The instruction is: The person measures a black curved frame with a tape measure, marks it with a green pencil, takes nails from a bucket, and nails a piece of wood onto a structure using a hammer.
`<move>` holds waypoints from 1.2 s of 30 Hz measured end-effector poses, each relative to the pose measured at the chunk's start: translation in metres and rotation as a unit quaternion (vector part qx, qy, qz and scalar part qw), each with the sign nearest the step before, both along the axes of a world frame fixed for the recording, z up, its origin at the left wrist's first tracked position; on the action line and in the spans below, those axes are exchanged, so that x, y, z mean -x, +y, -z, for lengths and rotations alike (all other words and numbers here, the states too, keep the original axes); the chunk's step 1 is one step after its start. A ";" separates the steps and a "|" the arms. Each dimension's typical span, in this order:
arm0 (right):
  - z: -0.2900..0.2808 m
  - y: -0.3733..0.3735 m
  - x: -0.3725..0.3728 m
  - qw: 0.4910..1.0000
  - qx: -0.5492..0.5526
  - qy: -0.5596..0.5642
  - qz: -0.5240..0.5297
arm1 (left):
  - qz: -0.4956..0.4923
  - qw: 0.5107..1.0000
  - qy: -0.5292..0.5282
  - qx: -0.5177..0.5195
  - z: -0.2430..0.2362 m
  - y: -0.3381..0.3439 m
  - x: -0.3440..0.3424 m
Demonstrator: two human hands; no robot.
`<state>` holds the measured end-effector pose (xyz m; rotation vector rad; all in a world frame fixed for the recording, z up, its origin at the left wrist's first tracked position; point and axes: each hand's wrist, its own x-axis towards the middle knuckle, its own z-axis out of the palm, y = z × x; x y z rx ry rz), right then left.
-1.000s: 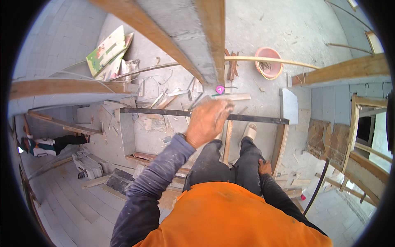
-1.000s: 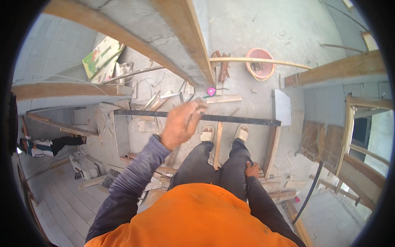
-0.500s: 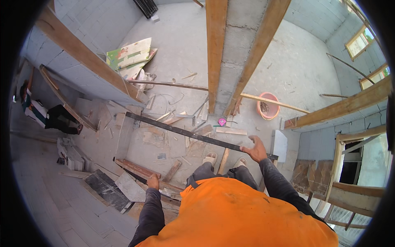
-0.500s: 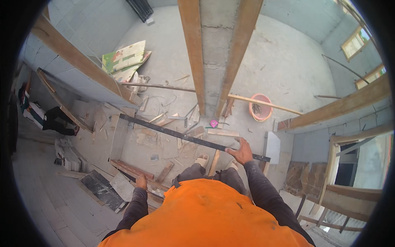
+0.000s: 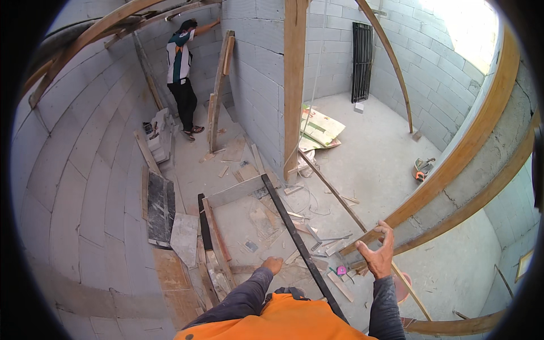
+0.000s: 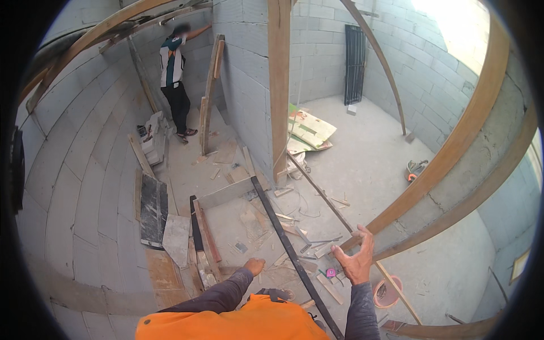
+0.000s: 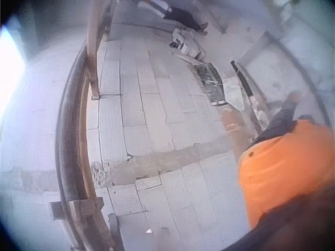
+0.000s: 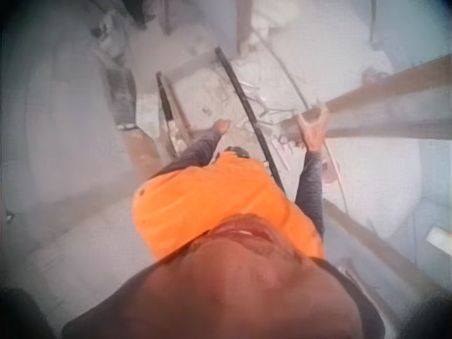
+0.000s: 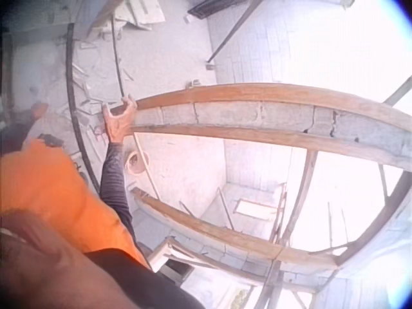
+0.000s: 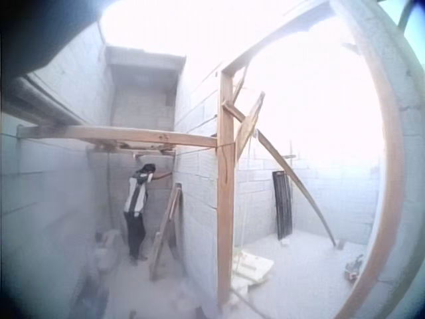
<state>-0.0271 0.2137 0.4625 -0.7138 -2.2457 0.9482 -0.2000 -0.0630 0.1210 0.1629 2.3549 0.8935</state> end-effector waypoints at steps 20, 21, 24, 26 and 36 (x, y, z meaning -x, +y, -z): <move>0.030 -0.081 0.158 0.971 -0.016 0.008 -0.237 | -0.338 0.935 -0.106 0.007 0.053 -0.170 -0.085; 0.030 -0.080 0.158 0.972 -0.010 -0.003 -0.234 | -0.354 0.928 -0.116 -0.020 0.054 -0.165 -0.071; 0.041 -0.073 0.155 0.969 -0.013 -0.002 -0.247 | -0.321 0.941 -0.099 -0.043 0.043 -0.144 -0.023; 0.054 -0.071 0.148 0.963 -0.059 0.037 -0.261 | -0.245 0.968 -0.043 -0.023 0.033 -0.130 0.003; -0.160 -0.086 0.137 0.937 -0.038 0.080 -0.337 | 0.024 0.997 0.025 0.069 0.053 -0.036 0.045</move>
